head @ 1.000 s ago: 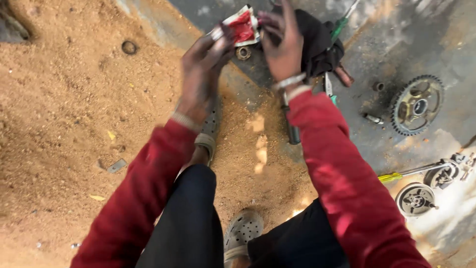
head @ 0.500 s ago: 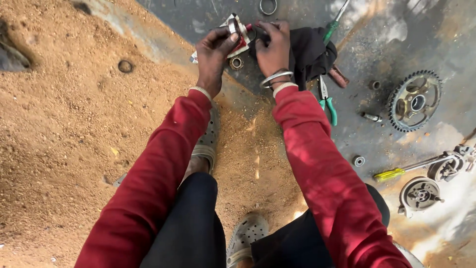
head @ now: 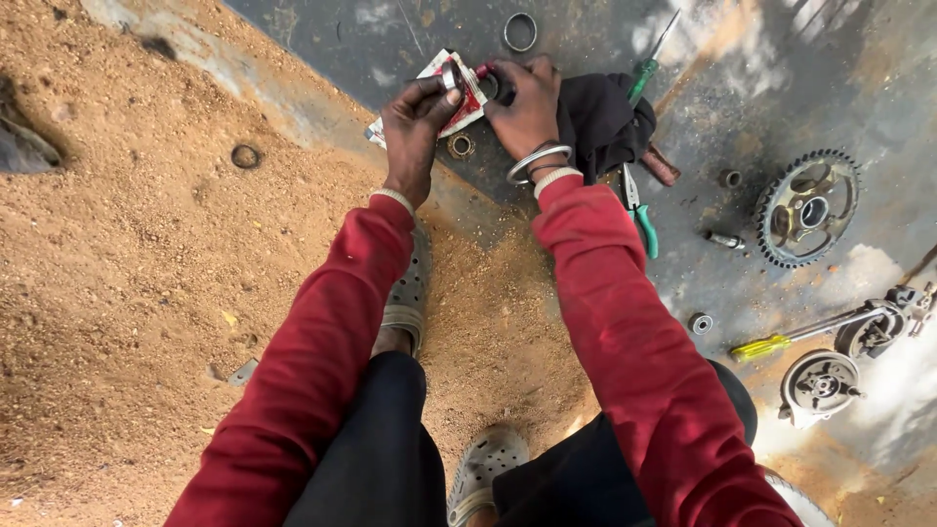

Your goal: Applying grease to a ball bearing and cleaning it with a cloth.

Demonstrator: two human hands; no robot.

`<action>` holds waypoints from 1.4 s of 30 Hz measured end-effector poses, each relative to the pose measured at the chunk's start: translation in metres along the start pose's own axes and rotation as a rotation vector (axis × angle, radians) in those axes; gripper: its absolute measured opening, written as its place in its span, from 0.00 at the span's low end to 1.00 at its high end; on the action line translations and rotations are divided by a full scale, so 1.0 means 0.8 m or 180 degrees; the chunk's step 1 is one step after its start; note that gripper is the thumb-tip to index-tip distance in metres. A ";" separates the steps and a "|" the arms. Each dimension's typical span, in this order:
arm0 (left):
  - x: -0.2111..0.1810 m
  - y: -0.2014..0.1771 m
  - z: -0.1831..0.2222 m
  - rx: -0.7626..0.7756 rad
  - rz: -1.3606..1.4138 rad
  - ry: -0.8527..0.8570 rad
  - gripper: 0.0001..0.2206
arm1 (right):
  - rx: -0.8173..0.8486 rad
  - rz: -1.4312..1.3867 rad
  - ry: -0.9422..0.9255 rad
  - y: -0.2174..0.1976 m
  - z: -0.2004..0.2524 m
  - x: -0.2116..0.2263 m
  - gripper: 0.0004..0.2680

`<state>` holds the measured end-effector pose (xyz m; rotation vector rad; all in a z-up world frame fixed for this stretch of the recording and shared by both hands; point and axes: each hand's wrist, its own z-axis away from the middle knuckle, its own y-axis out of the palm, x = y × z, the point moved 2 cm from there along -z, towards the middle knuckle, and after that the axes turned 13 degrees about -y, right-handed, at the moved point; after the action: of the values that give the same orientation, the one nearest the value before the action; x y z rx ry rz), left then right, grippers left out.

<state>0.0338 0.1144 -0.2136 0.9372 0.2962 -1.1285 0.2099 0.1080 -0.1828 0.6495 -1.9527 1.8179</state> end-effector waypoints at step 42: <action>-0.015 0.019 -0.006 -0.0281 -0.0315 -0.0205 0.09 | 0.0378 -0.0843 0.0683 -0.014 -0.013 -0.013 0.17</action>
<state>0.0425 0.1273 -0.2012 0.8139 0.3402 -1.2241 0.2246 0.1187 -0.1792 0.6830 -1.5516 1.7667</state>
